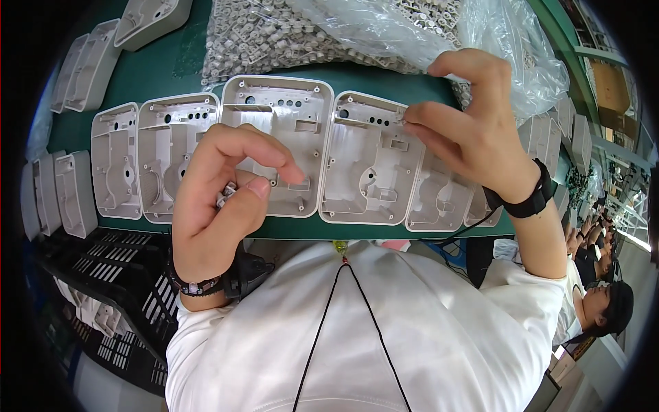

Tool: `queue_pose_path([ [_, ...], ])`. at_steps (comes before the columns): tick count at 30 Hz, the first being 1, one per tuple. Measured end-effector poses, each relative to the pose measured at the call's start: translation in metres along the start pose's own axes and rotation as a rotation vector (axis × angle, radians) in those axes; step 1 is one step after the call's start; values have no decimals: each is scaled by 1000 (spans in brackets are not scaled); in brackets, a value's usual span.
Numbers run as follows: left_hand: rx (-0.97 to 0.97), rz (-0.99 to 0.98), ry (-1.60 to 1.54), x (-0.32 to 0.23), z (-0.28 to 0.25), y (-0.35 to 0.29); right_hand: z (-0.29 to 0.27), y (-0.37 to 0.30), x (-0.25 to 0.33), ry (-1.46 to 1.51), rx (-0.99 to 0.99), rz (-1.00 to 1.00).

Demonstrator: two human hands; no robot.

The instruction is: The person picks up small white components from a bag and inserts them into the slots of plastic housings by hand. After filling the housings, the person stacks them together and moves them to the side of the workbench.

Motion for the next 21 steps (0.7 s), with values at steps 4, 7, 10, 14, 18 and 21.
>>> queue_pose_path([
  [4,5,-13,117,0,1,-2,16,1,2,-58,55,-15],
  [7,45,9,252,0,6,-2,28,7,2,-98,110,-51],
  [10,71,13,205,0,10,-2,34,10,4,-162,185,-125],
  [14,48,33,190,0,9,-1,35,14,5,-163,197,-137],
  [18,67,10,155,1,8,0,37,13,4,-163,232,-144],
  [21,83,19,164,1,6,0,43,8,5,-161,154,-94],
])
Point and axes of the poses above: each hand's wrist, its own y-axis towards the middle knuckle, its own z-axis out of the palm, x = y × z, the point moved 2 cm from there along y, towards the middle knuckle, and after that the axes turned 2 degrees about -x, right-handed, at the moved point
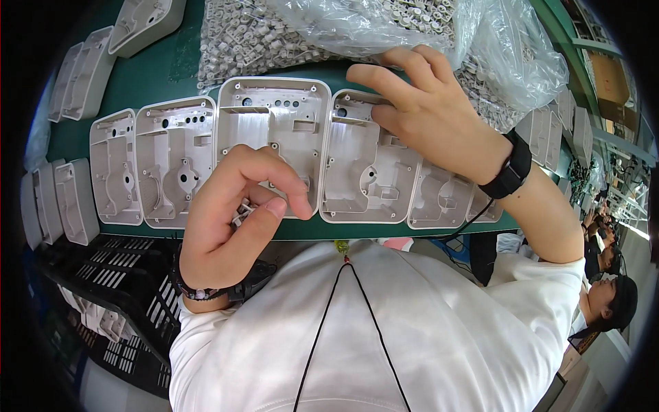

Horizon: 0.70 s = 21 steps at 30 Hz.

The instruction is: The person picks up small white components from a bag and inserts them into the slots of plastic housings by hand. After filling the housings, the person stacks them together and moves them to the side of the workbench.

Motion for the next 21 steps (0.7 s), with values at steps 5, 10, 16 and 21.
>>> queue_pose_path([
  [5,-22,-14,27,-3,4,0,-8,-1,-1,52,66,43],
  [10,-62,5,6,-3,2,-7,-10,-6,-6,53,67,52],
  [16,-127,-17,30,-1,5,-7,-2,0,2,-4,10,97],
  [21,-163,-69,36,-2,11,-6,-2,-3,-2,-1,41,68],
])
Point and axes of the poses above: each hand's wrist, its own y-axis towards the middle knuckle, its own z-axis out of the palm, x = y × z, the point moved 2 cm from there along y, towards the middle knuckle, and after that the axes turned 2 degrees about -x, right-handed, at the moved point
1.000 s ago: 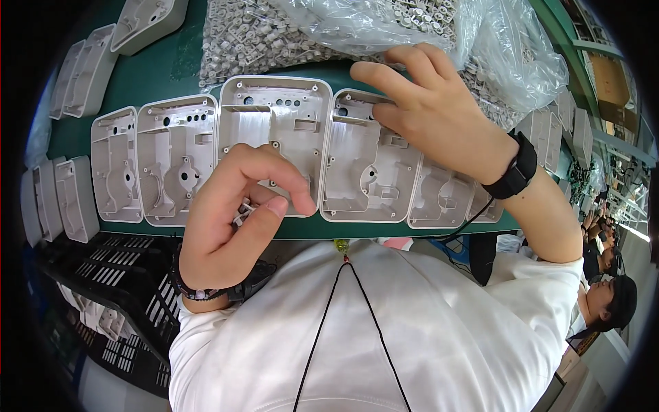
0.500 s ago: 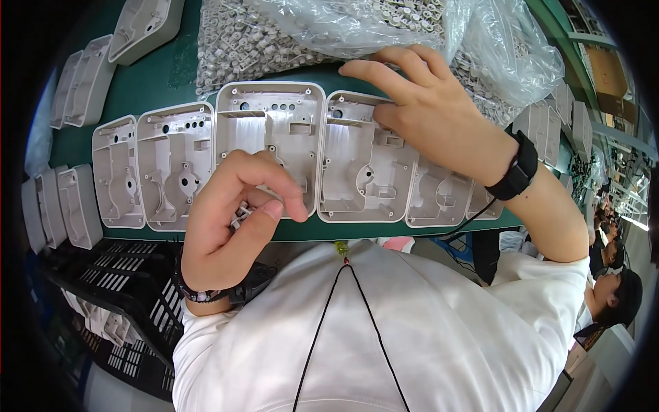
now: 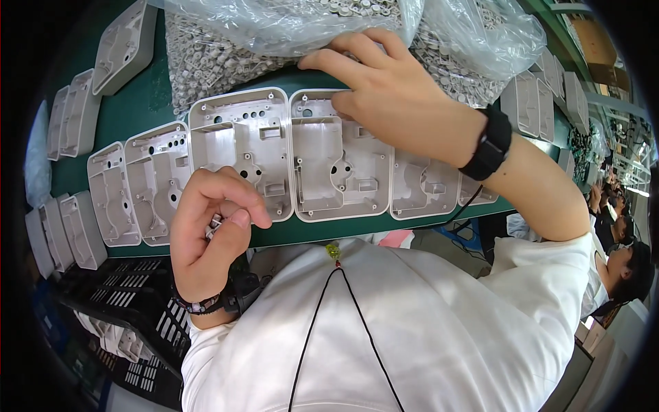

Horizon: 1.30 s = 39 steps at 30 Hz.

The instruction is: The person picks up small white components from a bag and inserts them into the slots of plastic housings by hand. After filling the housings, the person stacks them together and moves them to the side of the workbench.

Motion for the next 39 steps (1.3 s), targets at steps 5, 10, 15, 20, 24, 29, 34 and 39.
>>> queue_pose_path([
  [5,28,70,13,1,-2,-2,-9,-12,-8,68,-23,-49],
  [10,-63,-13,-100,1,-1,0,-8,-18,-3,111,-8,-2],
  [15,-55,-7,-129,2,2,3,-8,-17,-1,110,43,31],
  [20,10,-33,-123,3,3,2,-5,-17,-1,144,38,31],
  [24,34,-38,-181,0,15,8,-7,-21,3,-4,40,-21],
  [29,64,18,-201,2,18,8,-5,-16,2,100,34,15],
  [34,34,5,-152,6,17,6,-1,-18,2,85,-30,13],
  [39,67,7,-172,8,16,4,-8,-18,-4,236,-76,69],
])
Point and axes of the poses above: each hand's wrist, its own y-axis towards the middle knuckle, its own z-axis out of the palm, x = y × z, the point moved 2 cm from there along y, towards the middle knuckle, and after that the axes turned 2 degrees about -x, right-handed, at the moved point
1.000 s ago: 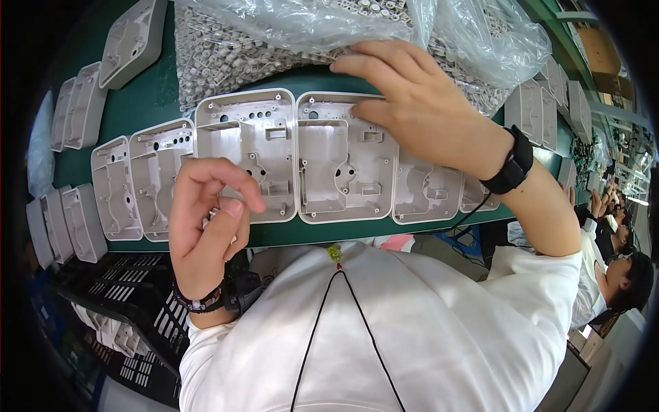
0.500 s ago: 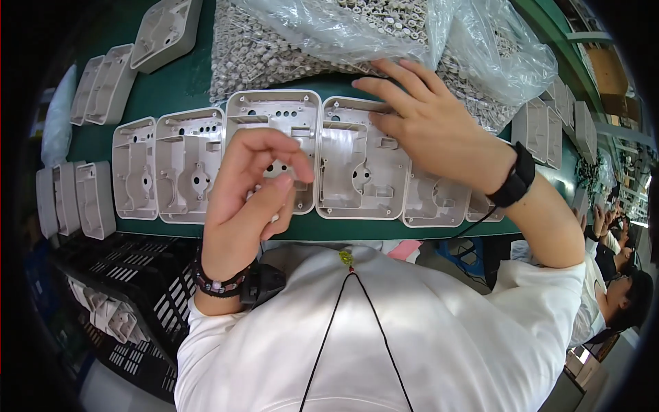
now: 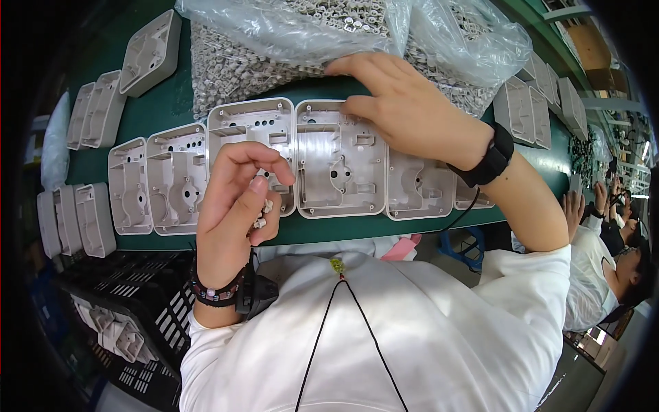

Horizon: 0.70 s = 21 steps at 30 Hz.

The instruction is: The person picks up small white components from a bag and inserts them into the slots of plastic housings by hand. After filling the housings, the person stacks them together and moves them to the side of the workbench.

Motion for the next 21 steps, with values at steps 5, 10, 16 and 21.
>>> queue_pose_path([
  [5,1,1,-15,0,3,-1,3,-6,4,-171,10,-63],
  [10,13,4,-31,1,2,-3,4,-4,7,-189,21,-44],
  [16,1,3,-116,4,-6,-3,-22,14,39,-75,-191,14],
  [21,-145,77,-141,-2,-4,-2,-16,34,91,282,-274,95],
])
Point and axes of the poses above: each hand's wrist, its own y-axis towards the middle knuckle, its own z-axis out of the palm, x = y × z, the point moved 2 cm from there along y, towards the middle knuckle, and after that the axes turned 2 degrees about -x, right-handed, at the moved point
